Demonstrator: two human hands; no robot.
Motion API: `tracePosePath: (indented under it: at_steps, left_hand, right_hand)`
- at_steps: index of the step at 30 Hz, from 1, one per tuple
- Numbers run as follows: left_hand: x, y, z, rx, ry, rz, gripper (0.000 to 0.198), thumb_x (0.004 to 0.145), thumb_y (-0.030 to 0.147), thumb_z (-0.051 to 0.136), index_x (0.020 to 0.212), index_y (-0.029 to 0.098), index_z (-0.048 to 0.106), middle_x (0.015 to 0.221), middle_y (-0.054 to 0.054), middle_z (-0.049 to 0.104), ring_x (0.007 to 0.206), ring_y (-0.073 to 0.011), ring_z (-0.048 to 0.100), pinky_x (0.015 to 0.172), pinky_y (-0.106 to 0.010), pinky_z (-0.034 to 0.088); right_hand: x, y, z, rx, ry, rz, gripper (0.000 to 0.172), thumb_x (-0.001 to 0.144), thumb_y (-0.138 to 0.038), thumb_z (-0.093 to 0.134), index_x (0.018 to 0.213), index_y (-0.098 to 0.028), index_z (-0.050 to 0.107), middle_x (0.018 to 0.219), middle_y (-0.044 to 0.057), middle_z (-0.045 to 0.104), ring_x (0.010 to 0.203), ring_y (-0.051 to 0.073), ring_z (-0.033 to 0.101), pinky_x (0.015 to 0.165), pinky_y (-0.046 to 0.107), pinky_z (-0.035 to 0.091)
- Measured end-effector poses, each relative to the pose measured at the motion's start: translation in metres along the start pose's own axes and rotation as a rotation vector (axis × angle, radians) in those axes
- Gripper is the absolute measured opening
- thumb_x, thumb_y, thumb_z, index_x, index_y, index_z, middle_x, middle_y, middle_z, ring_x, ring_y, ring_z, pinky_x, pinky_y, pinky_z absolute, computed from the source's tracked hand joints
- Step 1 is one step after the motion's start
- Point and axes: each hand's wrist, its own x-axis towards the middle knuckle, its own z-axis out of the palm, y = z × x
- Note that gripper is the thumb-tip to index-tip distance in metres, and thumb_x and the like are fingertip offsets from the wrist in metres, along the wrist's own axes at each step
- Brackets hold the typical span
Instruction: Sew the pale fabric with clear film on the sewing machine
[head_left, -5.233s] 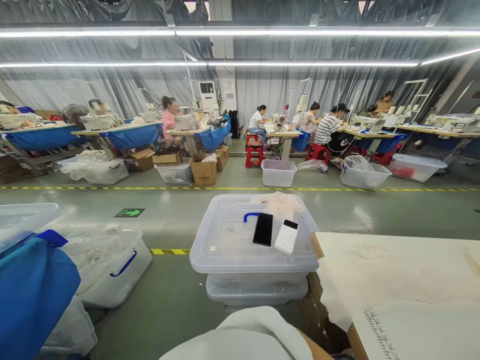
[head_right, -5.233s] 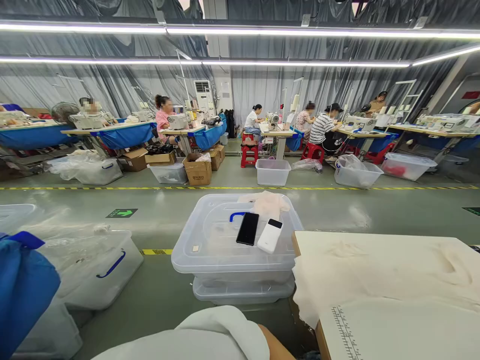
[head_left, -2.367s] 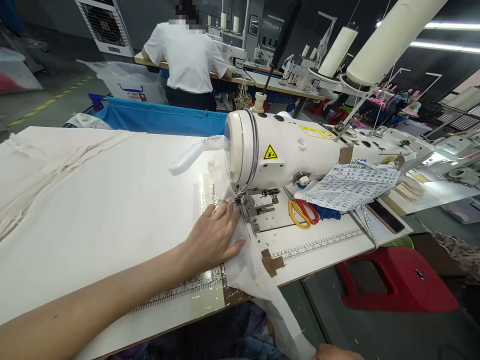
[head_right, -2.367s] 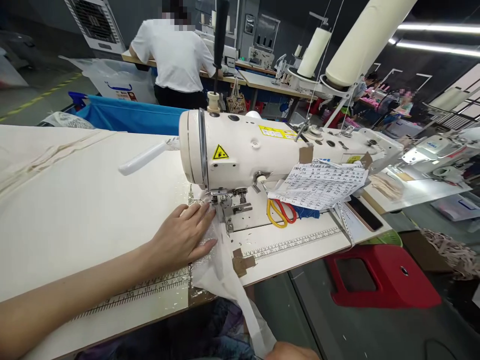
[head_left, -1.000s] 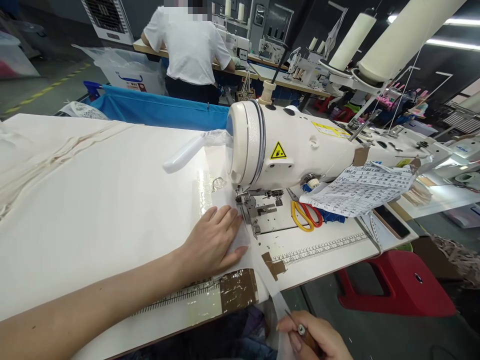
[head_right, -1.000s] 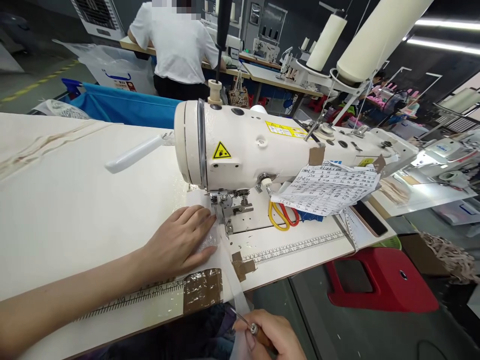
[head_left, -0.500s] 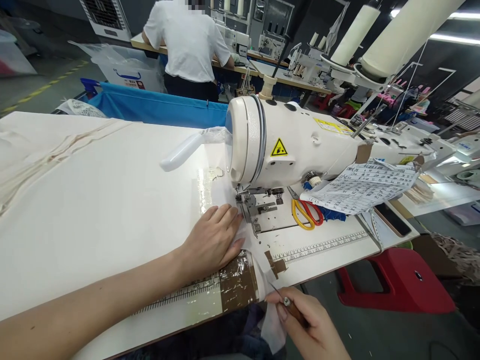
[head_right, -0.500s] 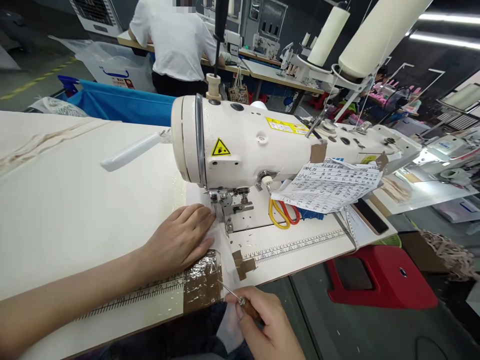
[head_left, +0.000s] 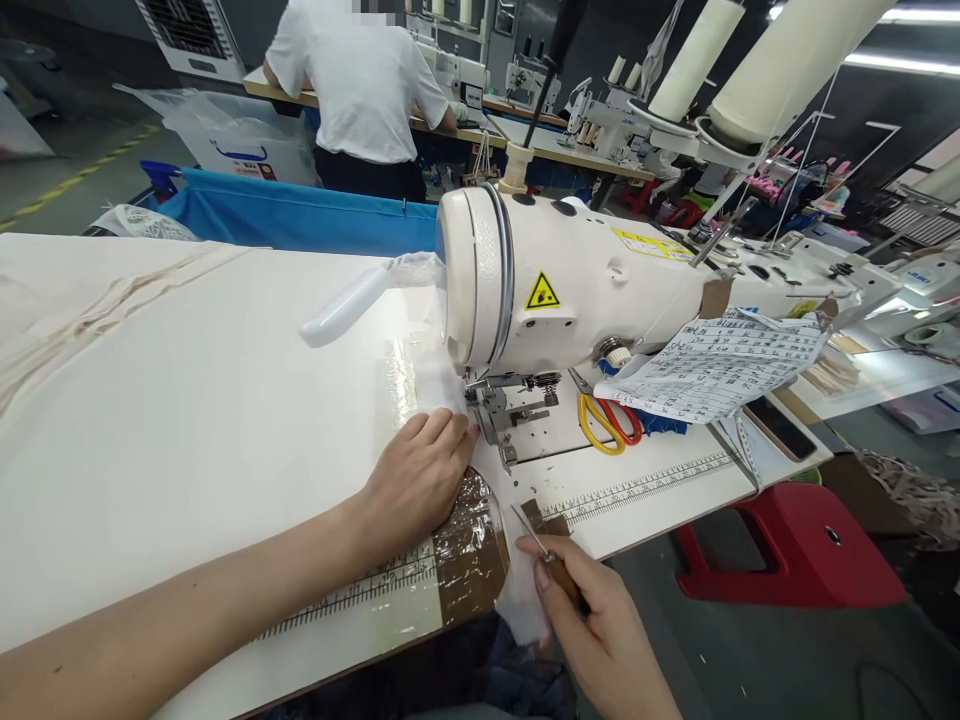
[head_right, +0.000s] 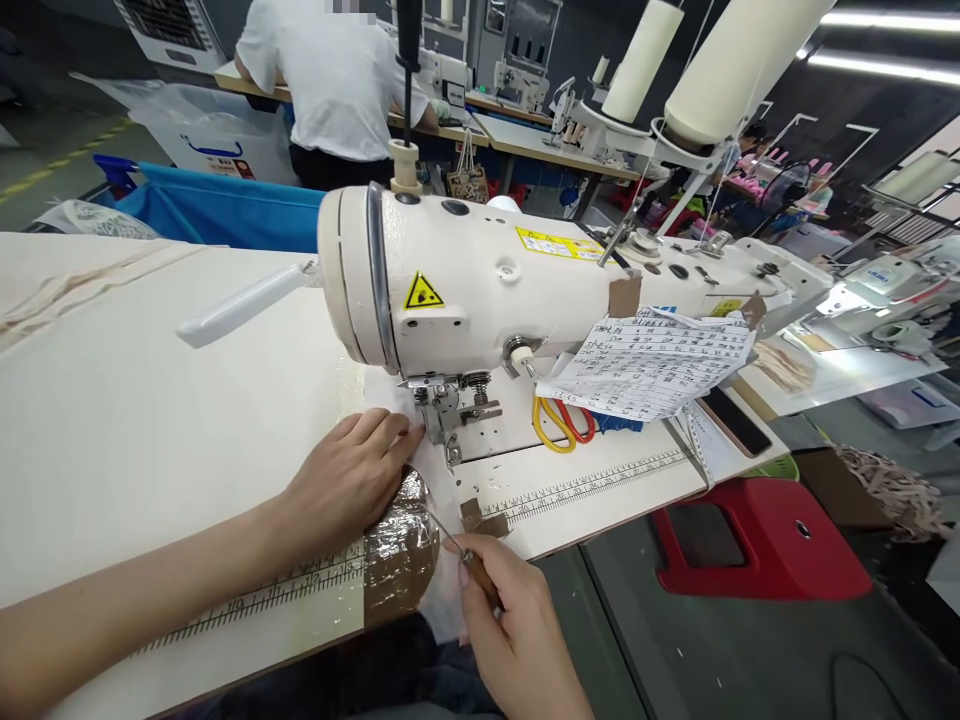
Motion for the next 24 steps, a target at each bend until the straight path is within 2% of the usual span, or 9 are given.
tracePosePath:
  at_steps: [2, 4, 6, 8, 10, 14, 19, 24]
  left_hand:
    - [0.002, -0.002, -0.001, 0.021, -0.008, 0.002, 0.04, 0.089, 0.004, 0.042, 0.122, 0.004, 0.063, 0.104, -0.015, 0.062, 0.09, -0.0268, 0.051, 0.075, -0.038, 0.042]
    - [0.003, -0.004, -0.001, 0.032, 0.0, 0.004, 0.043, 0.088, 0.001, 0.041, 0.126, 0.003, 0.061, 0.105, -0.016, 0.062, 0.091, -0.0268, 0.051, 0.075, -0.038, 0.042]
    - [0.003, -0.005, -0.001, 0.031, -0.002, -0.006, 0.044, 0.088, 0.002, 0.041, 0.127, 0.002, 0.06, 0.107, -0.016, 0.063, 0.094, -0.0274, 0.051, 0.075, -0.038, 0.043]
    - [0.001, -0.005, 0.0, 0.016, -0.021, -0.019, 0.044, 0.088, 0.004, 0.041, 0.128, 0.002, 0.06, 0.109, -0.017, 0.063, 0.096, -0.0282, 0.052, 0.076, -0.038, 0.044]
    - [-0.001, -0.005, 0.0, -0.005, -0.046, -0.025, 0.044, 0.09, 0.008, 0.042, 0.129, 0.002, 0.06, 0.111, -0.018, 0.063, 0.099, -0.029, 0.052, 0.077, -0.039, 0.046]
    - [-0.004, -0.004, 0.0, -0.022, -0.06, -0.021, 0.043, 0.092, 0.012, 0.044, 0.131, 0.003, 0.058, 0.116, -0.019, 0.062, 0.103, -0.0303, 0.053, 0.079, -0.04, 0.047]
    - [0.002, -0.006, 0.002, -0.019, -0.051, -0.05, 0.042, 0.096, 0.016, 0.041, 0.132, 0.005, 0.059, 0.119, -0.019, 0.062, 0.104, -0.0303, 0.055, 0.079, -0.04, 0.048]
    - [0.006, -0.013, 0.009, -0.037, -0.045, -0.073, 0.044, 0.097, 0.021, 0.037, 0.132, 0.004, 0.059, 0.122, -0.02, 0.062, 0.11, -0.0316, 0.055, 0.08, -0.041, 0.048]
  right_hand:
    - [-0.002, 0.001, 0.011, 0.211, 0.003, 0.162, 0.037, 0.1, -0.049, 0.055, 0.12, -0.02, 0.066, 0.075, 0.0, 0.064, 0.051, 0.016, 0.064, 0.052, 0.026, 0.055]
    - [-0.006, 0.0, 0.025, 0.482, -0.005, 0.309, 0.049, 0.095, -0.058, 0.062, 0.121, -0.017, 0.064, 0.068, 0.001, 0.067, 0.051, 0.019, 0.068, 0.052, 0.027, 0.055]
    - [-0.01, -0.003, 0.039, 0.732, -0.006, 0.431, 0.06, 0.087, -0.061, 0.072, 0.122, -0.013, 0.061, 0.064, 0.003, 0.07, 0.055, 0.023, 0.072, 0.054, 0.028, 0.055]
    - [-0.014, -0.006, 0.048, 0.871, 0.019, 0.505, 0.072, 0.079, -0.063, 0.08, 0.124, -0.011, 0.059, 0.066, 0.005, 0.072, 0.057, 0.025, 0.074, 0.054, 0.029, 0.056]
    - [-0.017, -0.009, 0.053, 0.879, 0.069, 0.528, 0.078, 0.074, -0.065, 0.083, 0.124, -0.01, 0.059, 0.072, 0.006, 0.073, 0.058, 0.026, 0.074, 0.056, 0.03, 0.056]
    - [-0.023, -0.006, 0.052, 0.752, 0.113, 0.489, 0.071, 0.081, -0.067, 0.076, 0.124, -0.013, 0.061, 0.072, 0.005, 0.072, 0.056, 0.022, 0.072, 0.058, 0.031, 0.057]
    - [-0.023, 0.006, 0.048, 0.558, 0.086, 0.362, 0.062, 0.09, -0.07, 0.063, 0.118, -0.015, 0.064, 0.071, 0.004, 0.07, 0.051, 0.017, 0.067, 0.053, 0.027, 0.054]
    - [-0.02, 0.013, 0.045, 0.459, 0.075, 0.275, 0.055, 0.096, -0.066, 0.057, 0.117, -0.016, 0.064, 0.073, 0.003, 0.068, 0.052, 0.015, 0.067, 0.054, 0.023, 0.052]
